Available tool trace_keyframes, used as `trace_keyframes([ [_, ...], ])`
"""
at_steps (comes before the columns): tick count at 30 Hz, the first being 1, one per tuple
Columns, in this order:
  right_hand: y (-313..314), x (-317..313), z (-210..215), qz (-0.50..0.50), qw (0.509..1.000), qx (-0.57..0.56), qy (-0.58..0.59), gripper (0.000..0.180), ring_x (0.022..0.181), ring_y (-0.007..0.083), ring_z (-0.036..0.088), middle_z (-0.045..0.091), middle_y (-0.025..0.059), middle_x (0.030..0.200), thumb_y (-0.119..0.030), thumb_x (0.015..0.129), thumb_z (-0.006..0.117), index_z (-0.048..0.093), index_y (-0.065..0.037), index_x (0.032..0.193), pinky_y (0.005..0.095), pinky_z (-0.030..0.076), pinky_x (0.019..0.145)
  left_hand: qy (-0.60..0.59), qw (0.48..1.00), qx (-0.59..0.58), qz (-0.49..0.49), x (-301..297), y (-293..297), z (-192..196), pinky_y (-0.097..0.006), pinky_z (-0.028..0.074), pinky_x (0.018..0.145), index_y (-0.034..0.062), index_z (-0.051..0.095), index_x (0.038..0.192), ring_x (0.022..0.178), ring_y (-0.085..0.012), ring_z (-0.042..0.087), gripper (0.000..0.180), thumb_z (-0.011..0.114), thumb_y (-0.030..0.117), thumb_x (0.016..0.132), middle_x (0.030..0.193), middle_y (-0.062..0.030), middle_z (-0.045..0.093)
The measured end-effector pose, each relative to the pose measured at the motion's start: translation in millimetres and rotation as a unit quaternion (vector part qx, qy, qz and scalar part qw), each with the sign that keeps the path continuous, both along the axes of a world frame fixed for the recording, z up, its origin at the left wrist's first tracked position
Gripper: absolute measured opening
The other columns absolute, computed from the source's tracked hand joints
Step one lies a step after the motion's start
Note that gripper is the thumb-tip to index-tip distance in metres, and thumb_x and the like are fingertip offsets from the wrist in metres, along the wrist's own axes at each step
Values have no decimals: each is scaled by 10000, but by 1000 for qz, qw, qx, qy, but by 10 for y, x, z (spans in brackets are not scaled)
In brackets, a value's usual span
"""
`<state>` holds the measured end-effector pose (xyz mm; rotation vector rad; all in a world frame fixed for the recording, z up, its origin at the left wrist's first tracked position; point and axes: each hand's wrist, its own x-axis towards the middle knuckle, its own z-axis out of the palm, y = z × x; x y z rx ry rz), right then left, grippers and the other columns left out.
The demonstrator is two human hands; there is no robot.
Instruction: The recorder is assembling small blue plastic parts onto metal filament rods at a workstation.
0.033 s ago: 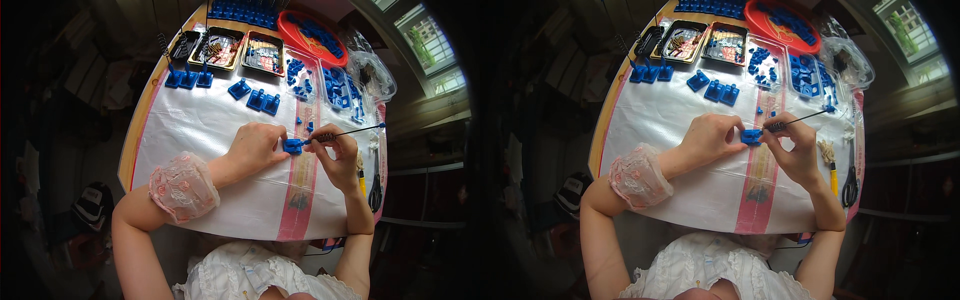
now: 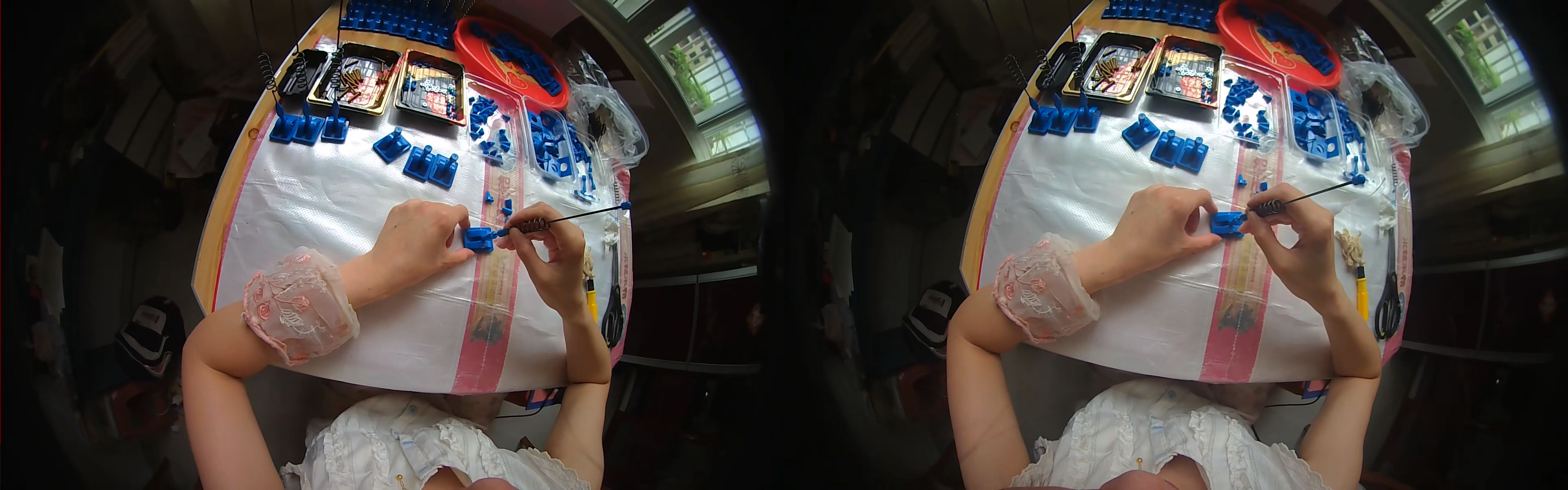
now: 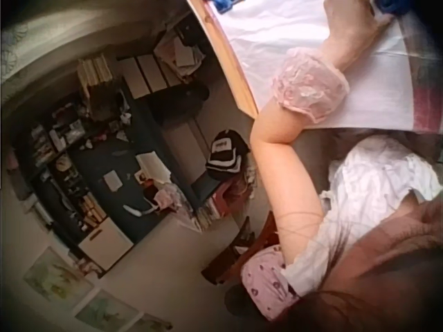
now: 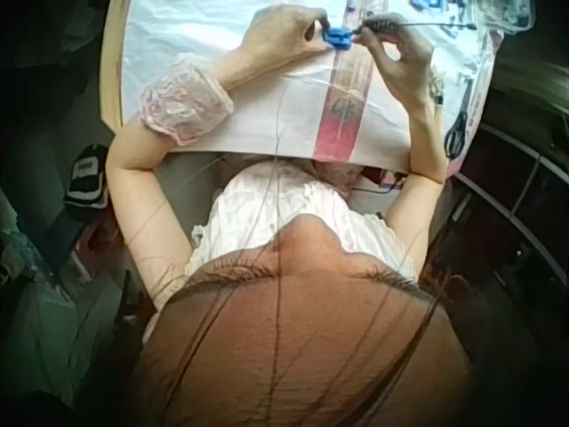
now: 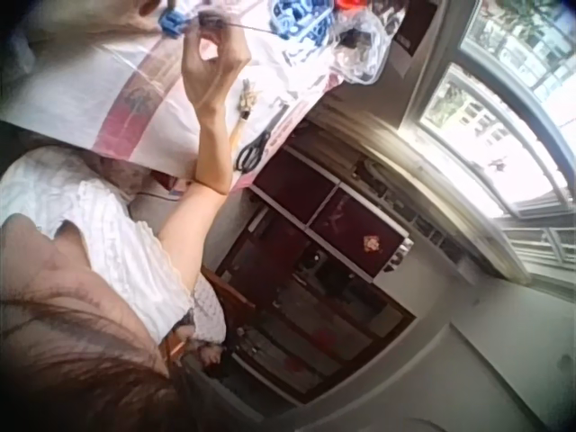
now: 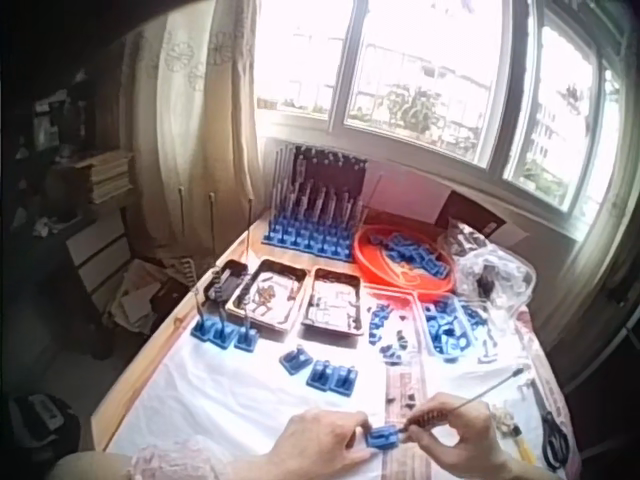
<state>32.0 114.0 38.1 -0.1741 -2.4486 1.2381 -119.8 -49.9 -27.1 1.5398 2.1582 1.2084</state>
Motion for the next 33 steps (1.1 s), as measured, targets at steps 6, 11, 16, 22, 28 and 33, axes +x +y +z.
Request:
trace_keyframes([
  [6, -8, -6, 34, 8, 1000, 3, -6, 140, 877, 197, 775, 691, 112, 955, 124, 901, 671, 658, 77, 1033, 263, 612, 765, 12, 1000, 13, 4, -2, 12, -43, -396, 521, 632, 116, 733, 903, 644, -246, 679, 249, 855, 302, 790, 679, -49, 673],
  [11, -21, -15, 28, 9, 1000, -14, -8, 148, 886, 208, 768, 675, 118, 963, 147, 904, 654, 653, 81, 1036, 273, 616, 794, 26, 999, 28, 13, -2, 2, -59, -405, 527, 642, 112, 719, 880, 662, -257, 688, 250, 850, 307, 795, 678, -53, 669],
  [16, -26, 10, 36, -7, 999, -30, -21, 151, 898, 199, 758, 671, 115, 976, 160, 911, 640, 651, 82, 1040, 283, 615, 815, 26, 999, 33, 12, 2, 8, -80, -423, 538, 675, 103, 704, 861, 704, -293, 691, 262, 843, 316, 800, 712, -74, 681],
  [22, -43, -3, 28, -8, 999, -40, -14, 175, 884, 202, 751, 670, 135, 995, 180, 903, 622, 658, 89, 1049, 297, 622, 816, 28, 999, 32, 9, -1, -8, -89, -431, 542, 720, 87, 690, 870, 753, -316, 690, 267, 828, 308, 809, 779, -92, 702],
  [28, -57, 5, 39, -19, 999, -46, -13, 177, 877, 214, 747, 670, 151, 1001, 188, 901, 613, 658, 101, 1048, 307, 625, 816, 18, 999, 26, 2, 3, 1, -84, -427, 537, 751, 80, 686, 882, 787, -320, 690, 269, 827, 297, 806, 839, -100, 720],
  [33, -49, -8, 22, -17, 998, -52, -11, 173, 878, 215, 742, 668, 154, 1004, 185, 900, 623, 657, 105, 1049, 306, 623, 810, 16, 1000, 27, 2, -2, -9, -85, -430, 535, 754, 78, 682, 878, 786, -323, 687, 273, 833, 293, 803, 855, -105, 725],
])
